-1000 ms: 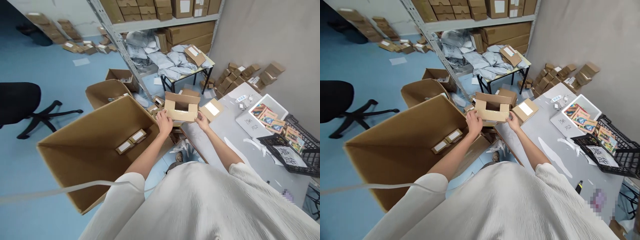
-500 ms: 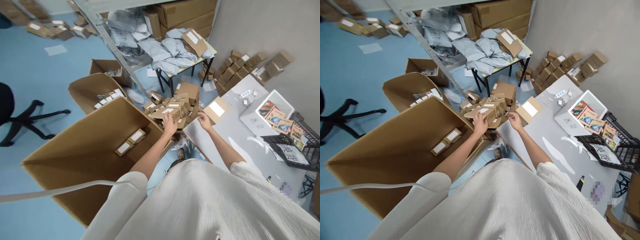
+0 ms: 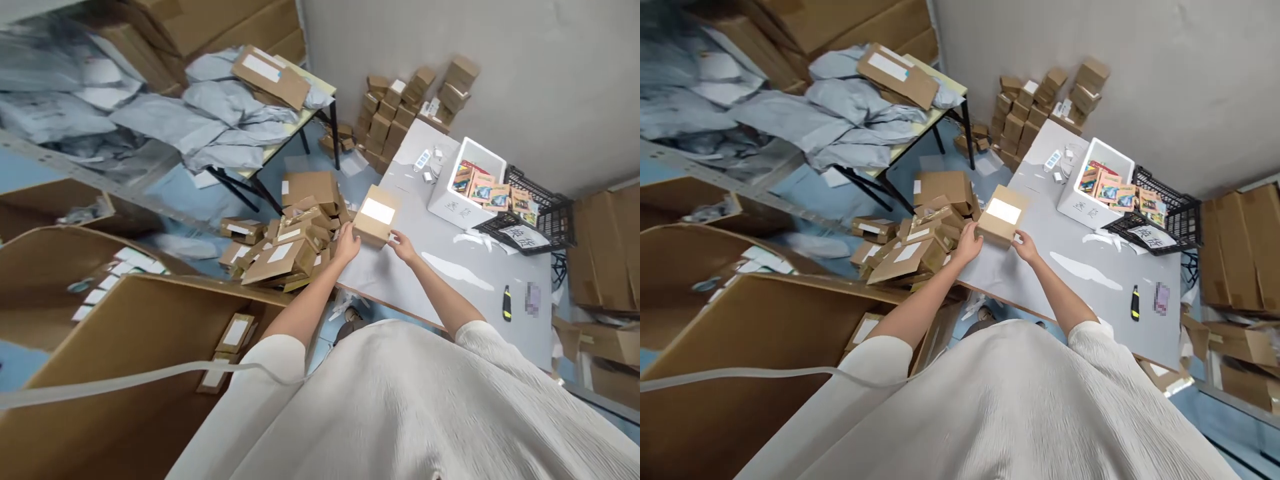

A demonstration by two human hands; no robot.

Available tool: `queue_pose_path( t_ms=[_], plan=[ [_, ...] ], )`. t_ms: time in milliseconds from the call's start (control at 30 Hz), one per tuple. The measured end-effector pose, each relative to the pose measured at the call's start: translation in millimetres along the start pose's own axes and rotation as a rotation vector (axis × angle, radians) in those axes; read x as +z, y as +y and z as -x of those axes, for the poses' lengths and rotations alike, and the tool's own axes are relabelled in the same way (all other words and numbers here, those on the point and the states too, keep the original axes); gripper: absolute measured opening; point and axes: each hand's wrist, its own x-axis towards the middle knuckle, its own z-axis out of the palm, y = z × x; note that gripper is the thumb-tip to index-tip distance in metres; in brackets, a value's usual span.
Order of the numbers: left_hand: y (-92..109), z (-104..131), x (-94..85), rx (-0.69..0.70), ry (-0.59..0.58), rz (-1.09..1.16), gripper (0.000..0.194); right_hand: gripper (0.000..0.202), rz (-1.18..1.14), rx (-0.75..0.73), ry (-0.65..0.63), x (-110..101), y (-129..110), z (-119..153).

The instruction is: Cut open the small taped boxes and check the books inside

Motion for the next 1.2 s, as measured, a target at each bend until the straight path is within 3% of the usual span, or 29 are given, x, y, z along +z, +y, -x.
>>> queue_pose_path(
  t_ms=[133, 333, 500, 667, 867, 1200],
  plan=[
    [3, -23, 16.2, -0.082, -0.039, 0.026, 0.072, 0.073, -0.117, 0.093, -0.027, 7, 0, 7],
    [1, -16, 31.2, -0.190, -0.007, -0.031, 0.063, 0.083, -0.242, 0.098, -0.010, 11, -3, 22],
    [14, -4, 48.3, -0.198, -0.022, -0.074, 0.040, 0.075, -0.275, 0.065, 0.033, -18, -2, 41],
    [36, 10, 78.6, -0.137, -0.012, -0.038, 0.039, 0.066, -0.275, 0.021, 0.069, -57, 13, 66],
    [76, 44, 138.8, -0.085, -0.055, -0.057, 0.041, 0.070, -0.317, 0.052, 0.151, -119, 57, 106],
    [147, 125, 278.4, -0.004, -0.187, -0.104, 0.042, 0.074, -0.315, 0.077, 0.292, -246, 166, 182]
  ],
)
